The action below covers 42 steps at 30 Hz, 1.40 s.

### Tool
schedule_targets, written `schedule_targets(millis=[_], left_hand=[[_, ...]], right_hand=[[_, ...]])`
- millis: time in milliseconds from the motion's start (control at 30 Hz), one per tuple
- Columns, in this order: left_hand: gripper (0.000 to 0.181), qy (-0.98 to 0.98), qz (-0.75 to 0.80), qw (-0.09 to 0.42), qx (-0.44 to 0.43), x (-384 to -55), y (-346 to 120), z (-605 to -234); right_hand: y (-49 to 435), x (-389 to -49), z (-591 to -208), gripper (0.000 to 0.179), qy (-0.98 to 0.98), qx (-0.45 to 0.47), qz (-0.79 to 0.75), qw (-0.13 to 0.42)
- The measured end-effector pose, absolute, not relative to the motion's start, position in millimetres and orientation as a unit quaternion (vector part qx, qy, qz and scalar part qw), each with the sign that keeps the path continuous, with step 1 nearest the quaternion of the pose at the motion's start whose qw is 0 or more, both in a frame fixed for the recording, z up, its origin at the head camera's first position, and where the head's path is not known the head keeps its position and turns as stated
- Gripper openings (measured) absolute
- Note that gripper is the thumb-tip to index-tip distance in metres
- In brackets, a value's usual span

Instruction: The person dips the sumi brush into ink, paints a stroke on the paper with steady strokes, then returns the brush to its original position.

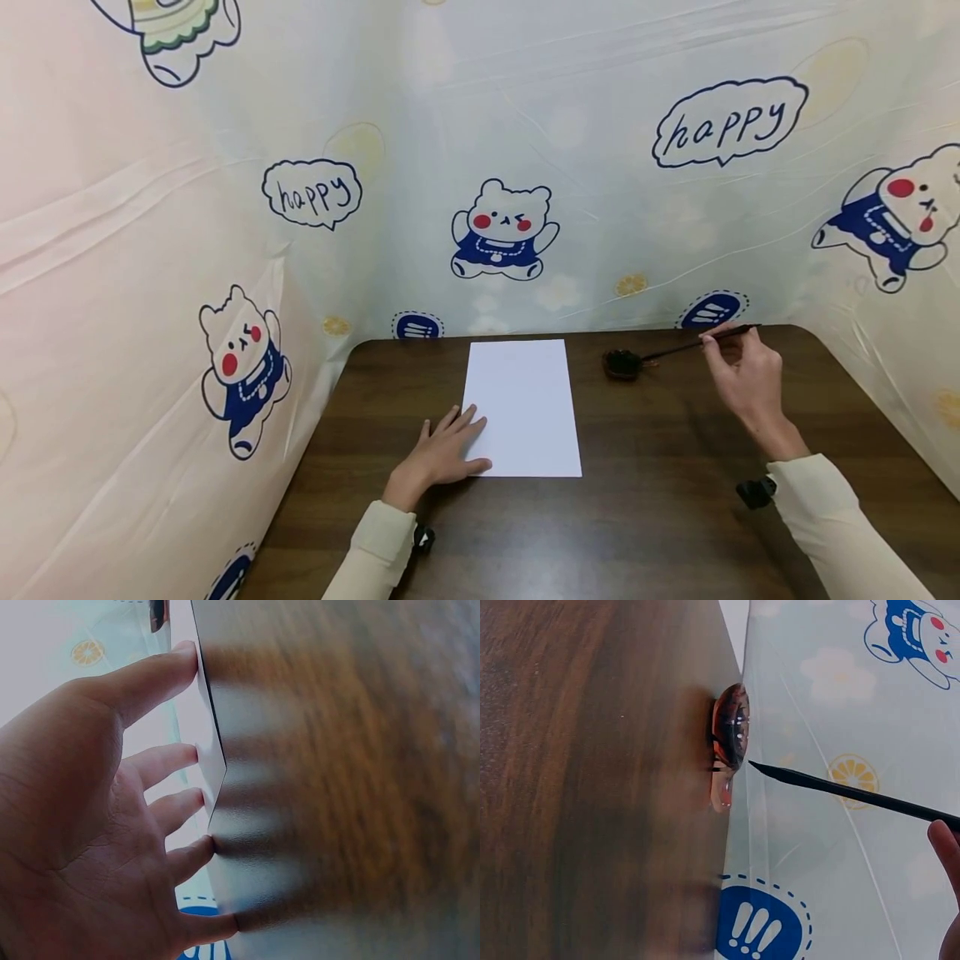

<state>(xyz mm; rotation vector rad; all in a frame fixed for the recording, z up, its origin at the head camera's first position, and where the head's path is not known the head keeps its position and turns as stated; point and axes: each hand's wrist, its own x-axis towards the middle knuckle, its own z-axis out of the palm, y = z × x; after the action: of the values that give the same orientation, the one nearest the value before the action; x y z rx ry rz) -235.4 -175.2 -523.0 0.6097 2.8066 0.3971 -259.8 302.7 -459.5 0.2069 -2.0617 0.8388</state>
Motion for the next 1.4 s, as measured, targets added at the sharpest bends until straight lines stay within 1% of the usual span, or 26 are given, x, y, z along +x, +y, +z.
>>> schedule_targets(millis=[233,467,767,1100,1400], left_hand=[[0.078,0.961,0.137,0.122,0.208,-234.2,-173.9,-521.7],[0.078,0.961,0.136,0.124,0.207,-233.6,-173.7,-522.0],[0.079,0.96,0.137,0.127,0.208,-234.1,-174.5,-523.0],[0.08,0.961,0.134,0.126,0.207,-236.6,-177.3,-525.6],[0.079,0.961,0.135,0.124,0.207,-235.9,-176.0,-527.3]], right_hand=[[297.1,-259.2,-459.6,0.015,-0.829,0.075,0.344,0.435],[291.8,-256.0,-470.2,0.016,-0.823,0.068,0.359,0.435],[296.5,-248.9,-478.4,0.016,-0.824,0.035,0.37,0.428],[299.9,-245.2,-477.0,0.018,-0.824,0.03,0.381,0.418],[302.4,-242.5,-471.1,0.017,-0.812,0.047,0.373,0.447]])
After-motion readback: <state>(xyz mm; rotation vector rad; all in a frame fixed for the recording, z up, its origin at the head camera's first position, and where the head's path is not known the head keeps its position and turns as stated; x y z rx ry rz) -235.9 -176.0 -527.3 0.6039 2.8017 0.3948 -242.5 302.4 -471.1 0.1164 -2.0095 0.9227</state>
